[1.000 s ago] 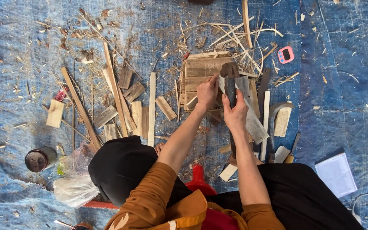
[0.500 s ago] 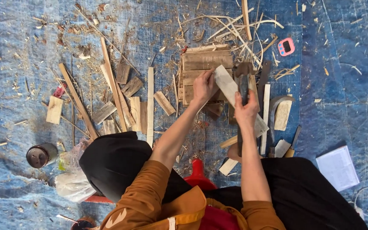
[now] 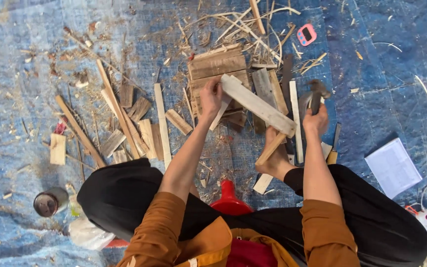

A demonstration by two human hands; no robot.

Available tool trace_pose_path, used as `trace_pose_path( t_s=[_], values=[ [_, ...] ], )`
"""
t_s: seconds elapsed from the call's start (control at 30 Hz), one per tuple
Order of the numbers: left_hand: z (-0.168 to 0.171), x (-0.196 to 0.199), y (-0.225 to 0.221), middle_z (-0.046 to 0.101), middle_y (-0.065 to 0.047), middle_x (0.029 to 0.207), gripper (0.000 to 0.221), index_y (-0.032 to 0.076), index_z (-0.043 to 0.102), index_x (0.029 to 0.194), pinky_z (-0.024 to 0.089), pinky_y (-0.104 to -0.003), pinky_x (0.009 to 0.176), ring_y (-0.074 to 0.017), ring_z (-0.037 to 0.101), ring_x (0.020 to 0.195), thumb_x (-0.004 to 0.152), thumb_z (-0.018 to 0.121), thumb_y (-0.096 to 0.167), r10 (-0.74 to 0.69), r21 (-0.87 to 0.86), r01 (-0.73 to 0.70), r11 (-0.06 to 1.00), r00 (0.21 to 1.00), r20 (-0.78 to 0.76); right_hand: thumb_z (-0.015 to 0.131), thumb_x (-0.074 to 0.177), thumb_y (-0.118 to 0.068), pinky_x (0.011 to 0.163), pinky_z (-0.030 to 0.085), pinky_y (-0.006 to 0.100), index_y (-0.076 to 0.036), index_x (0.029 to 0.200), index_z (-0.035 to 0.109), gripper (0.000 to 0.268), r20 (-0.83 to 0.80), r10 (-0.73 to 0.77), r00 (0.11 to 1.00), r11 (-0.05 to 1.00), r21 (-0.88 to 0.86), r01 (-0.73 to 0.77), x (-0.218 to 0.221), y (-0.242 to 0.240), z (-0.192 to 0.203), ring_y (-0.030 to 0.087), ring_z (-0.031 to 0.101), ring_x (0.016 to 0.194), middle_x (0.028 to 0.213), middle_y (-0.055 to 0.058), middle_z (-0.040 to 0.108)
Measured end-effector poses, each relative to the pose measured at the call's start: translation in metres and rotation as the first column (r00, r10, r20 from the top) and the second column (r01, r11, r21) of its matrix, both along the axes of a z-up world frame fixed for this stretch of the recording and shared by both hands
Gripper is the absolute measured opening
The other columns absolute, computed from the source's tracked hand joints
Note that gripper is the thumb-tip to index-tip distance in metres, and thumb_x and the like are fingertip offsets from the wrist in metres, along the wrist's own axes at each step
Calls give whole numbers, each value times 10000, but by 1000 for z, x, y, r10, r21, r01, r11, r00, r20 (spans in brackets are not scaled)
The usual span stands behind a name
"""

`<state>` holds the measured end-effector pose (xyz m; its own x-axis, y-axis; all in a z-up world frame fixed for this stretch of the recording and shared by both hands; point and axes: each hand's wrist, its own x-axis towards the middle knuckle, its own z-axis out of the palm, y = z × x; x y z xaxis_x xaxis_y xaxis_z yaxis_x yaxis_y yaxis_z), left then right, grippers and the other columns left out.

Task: Fitting and hammering wooden slats onto a base to assemble a wooden structure.

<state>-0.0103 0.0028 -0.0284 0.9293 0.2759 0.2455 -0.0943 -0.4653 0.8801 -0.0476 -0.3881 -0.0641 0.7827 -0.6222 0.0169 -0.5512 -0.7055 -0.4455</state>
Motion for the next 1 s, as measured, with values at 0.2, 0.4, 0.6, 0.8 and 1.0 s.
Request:
trace_pose_path(
  t_s=[0.2, 0.4, 0.6, 0.8, 1.0],
  values=[
    [-2, 6, -6, 745, -137, 992, 229, 96, 745, 1174, 611, -341, 688, -301, 752, 839, 965, 651, 80, 33, -147, -33, 989, 999, -1, 717, 965, -235, 859, 561, 527, -211, 1410, 594, 463, -195, 136, 971, 990, 2, -138, 4, -16, -42, 401, 705, 1045, 1090, 178, 711],
    [4, 6, -8, 717, -166, 1005, 238, 60, 733, 1186, 618, -319, 664, -294, 753, 820, 970, 646, 12, 24, -250, -9, 968, 998, 55, 710, 982, -166, 831, 549, 566, -168, 1424, 546, 471, -161, 152, 975, 988, 57, -144, -11, -8, -46, 480, 677, 1018, 1063, 218, 649],
    [-2, 9, -11, 724, -124, 1042, 275, 73, 738, 1205, 624, -283, 666, -220, 751, 820, 958, 652, -13, 40, -309, -18, 951, 997, 65, 698, 953, -224, 762, 576, 484, -244, 1380, 585, 442, -231, 74, 970, 996, 73, -59, -7, -33, -81, 374, 714, 969, 1016, 141, 702],
    [-7, 13, -20, 704, -131, 1007, 252, 61, 730, 1200, 621, -281, 623, -230, 747, 811, 965, 657, 6, 63, -336, -33, 941, 995, 79, 848, 926, -150, 851, 528, 472, -88, 1373, 636, 498, 540, 504, 675, 825, -67, -562, 42, 89, 80, 442, 632, 1029, 1169, 234, 644],
    [10, 15, -24, 706, -105, 1024, 297, 111, 735, 1220, 621, -270, 634, -227, 745, 830, 953, 670, -1, 49, -354, -5, 935, 992, 116, 824, 811, -101, 993, 388, 720, -151, 1654, 236, 1029, 169, 816, 553, 554, 44, -831, 2, 199, 136, 580, 463, 1281, 1448, 301, 445]
  ],
)
